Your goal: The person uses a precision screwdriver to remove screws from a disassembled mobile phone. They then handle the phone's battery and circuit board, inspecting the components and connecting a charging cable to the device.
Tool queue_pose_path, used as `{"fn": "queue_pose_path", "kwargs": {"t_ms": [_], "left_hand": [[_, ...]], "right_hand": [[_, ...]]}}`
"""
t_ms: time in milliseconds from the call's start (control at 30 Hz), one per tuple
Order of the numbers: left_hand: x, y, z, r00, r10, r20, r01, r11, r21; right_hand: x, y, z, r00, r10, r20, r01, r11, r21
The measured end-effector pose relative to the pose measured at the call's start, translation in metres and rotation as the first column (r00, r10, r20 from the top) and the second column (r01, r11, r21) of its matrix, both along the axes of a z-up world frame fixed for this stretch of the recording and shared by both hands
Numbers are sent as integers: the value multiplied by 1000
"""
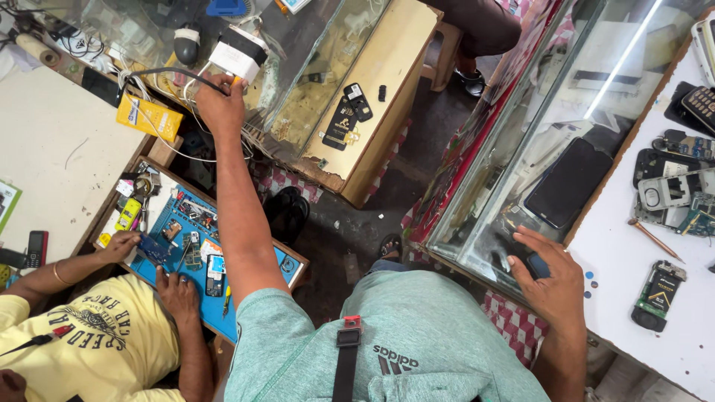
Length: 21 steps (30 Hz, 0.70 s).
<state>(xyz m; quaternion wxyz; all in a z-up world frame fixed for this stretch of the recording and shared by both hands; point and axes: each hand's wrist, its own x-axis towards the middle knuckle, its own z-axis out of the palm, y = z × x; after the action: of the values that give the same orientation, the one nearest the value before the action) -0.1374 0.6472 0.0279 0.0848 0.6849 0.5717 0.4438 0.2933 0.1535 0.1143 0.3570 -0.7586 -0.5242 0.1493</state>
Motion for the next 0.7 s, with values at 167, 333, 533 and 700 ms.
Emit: {"fn": "queue_pose_path", "kwargs": {"t_ms": [167, 333, 533, 700], "left_hand": [[-2, 3, -5, 997, -53, 59, 55, 998, -43], [-4, 7, -7, 996, -68, 63, 71, 996, -46], [-8, 10, -13, 995, -73, 72, 77, 995, -57], [-18, 4, -25, 990, -33, 140, 45, 995, -88]], "right_hand": [[0, 1, -3, 999, -36, -1, 36, 999, -27], [0, 0, -4, 999, -52, -11, 52, 998, -27], [3, -3, -5, 998, -46, -42, 46, 999, 10], [5, -2, -4, 991, -54, -120, 60, 997, 49]]}}
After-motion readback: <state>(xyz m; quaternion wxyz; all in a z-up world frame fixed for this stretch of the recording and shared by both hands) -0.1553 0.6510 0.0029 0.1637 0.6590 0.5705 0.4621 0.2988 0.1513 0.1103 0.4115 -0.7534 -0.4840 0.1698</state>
